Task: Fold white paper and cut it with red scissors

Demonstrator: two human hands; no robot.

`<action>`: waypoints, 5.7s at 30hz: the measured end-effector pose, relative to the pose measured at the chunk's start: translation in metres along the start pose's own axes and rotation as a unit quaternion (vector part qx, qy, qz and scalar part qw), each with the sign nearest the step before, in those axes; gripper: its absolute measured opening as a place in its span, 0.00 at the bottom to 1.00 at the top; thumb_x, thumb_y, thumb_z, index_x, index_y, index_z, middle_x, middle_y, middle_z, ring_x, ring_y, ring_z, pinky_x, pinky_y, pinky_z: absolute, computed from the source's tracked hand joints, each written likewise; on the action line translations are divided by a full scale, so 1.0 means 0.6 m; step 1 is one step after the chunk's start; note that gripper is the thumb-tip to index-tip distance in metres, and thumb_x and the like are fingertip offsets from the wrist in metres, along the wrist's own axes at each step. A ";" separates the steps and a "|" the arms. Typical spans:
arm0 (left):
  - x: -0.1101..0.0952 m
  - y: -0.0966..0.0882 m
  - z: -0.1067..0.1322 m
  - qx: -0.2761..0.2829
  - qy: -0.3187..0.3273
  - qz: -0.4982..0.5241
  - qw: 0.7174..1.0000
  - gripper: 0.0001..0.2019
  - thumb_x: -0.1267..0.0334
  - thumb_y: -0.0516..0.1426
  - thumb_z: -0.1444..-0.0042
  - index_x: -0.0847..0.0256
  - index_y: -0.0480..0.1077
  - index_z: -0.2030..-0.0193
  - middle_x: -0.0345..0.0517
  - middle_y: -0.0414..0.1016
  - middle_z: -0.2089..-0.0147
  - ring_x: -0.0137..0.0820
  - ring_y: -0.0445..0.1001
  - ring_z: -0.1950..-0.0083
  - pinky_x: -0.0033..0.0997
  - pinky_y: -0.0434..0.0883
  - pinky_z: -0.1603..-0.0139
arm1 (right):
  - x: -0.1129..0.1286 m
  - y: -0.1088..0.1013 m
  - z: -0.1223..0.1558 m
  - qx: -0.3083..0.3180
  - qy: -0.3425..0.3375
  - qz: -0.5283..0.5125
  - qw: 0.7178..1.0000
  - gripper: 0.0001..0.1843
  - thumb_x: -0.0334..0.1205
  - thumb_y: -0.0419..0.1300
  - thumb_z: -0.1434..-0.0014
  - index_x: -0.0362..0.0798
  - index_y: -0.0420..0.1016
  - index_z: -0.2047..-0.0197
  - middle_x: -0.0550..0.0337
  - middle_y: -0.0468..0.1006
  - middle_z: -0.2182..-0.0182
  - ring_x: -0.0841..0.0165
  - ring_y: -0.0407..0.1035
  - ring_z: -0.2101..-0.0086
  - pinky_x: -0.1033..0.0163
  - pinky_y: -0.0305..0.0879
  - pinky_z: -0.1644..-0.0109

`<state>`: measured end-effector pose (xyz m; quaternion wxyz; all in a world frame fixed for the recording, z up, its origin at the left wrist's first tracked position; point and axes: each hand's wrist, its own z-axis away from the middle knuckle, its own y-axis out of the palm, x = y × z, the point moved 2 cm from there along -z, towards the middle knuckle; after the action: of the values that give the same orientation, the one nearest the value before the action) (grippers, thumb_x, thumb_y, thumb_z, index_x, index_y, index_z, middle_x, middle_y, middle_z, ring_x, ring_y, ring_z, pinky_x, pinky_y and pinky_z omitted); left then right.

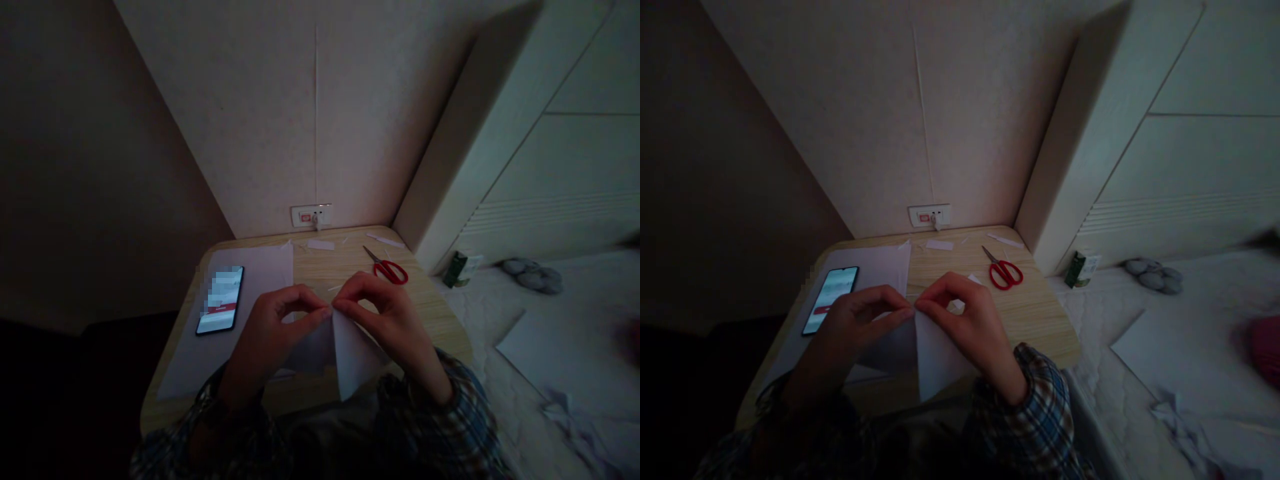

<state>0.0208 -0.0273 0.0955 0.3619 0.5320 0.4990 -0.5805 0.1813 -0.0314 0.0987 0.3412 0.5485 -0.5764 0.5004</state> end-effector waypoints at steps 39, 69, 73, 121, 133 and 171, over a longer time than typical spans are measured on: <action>-0.011 -0.010 -0.007 -0.024 0.058 -0.172 0.983 0.02 0.63 0.61 0.52 0.57 0.74 0.73 0.37 0.77 0.73 0.32 0.75 0.68 0.28 0.69 0.64 | -0.006 -0.002 -0.005 0.040 -0.071 0.243 0.967 0.11 0.38 0.62 0.44 0.46 0.70 0.77 0.61 0.72 0.78 0.68 0.66 0.73 0.65 0.59 0.70; 0.036 -0.025 -0.008 -0.159 -0.051 0.142 0.976 0.11 0.64 0.67 0.63 0.60 0.73 0.72 0.39 0.76 0.70 0.29 0.73 0.66 0.27 0.71 0.62 | -0.010 -0.019 0.002 -0.068 0.008 0.108 0.992 0.08 0.39 0.59 0.44 0.47 0.70 0.73 0.61 0.72 0.76 0.68 0.66 0.73 0.64 0.62 0.70; 0.041 -0.039 -0.002 -0.042 -0.086 0.047 0.994 0.09 0.60 0.66 0.61 0.59 0.75 0.71 0.43 0.79 0.70 0.36 0.75 0.65 0.34 0.72 0.62 | -0.008 -0.021 -0.002 -0.018 -0.012 0.151 0.988 0.09 0.39 0.60 0.44 0.47 0.70 0.74 0.63 0.70 0.78 0.70 0.65 0.75 0.66 0.60 0.71; -0.008 -0.014 0.012 -0.067 -0.039 0.043 0.996 0.02 0.64 0.63 0.58 0.58 0.76 0.74 0.42 0.79 0.72 0.36 0.75 0.69 0.29 0.71 0.69 | 0.018 -0.025 0.012 -0.095 -0.020 0.054 0.994 0.11 0.38 0.55 0.42 0.48 0.69 0.76 0.65 0.70 0.79 0.71 0.64 0.74 0.67 0.55 0.73; 0.001 -0.014 0.014 -0.046 -0.045 0.014 0.998 0.06 0.60 0.62 0.55 0.59 0.75 0.71 0.39 0.77 0.71 0.32 0.74 0.67 0.26 0.69 0.67 | 0.018 -0.020 0.011 -0.119 -0.032 0.087 0.989 0.10 0.38 0.57 0.44 0.47 0.70 0.76 0.64 0.71 0.79 0.71 0.65 0.75 0.67 0.57 0.73; 0.006 -0.014 0.004 -0.220 -0.019 0.188 0.957 0.06 0.66 0.65 0.60 0.60 0.72 0.76 0.36 0.76 0.76 0.26 0.73 0.71 0.23 0.69 0.67 | -0.003 -0.006 0.020 -0.204 -0.020 -0.018 0.979 0.10 0.42 0.58 0.43 0.48 0.69 0.74 0.63 0.69 0.76 0.69 0.62 0.73 0.65 0.56 0.71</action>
<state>0.0117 -0.0269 0.0933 0.5815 0.5125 0.4986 -0.3880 0.1870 -0.0418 0.0944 0.4436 0.4877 -0.6630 0.3547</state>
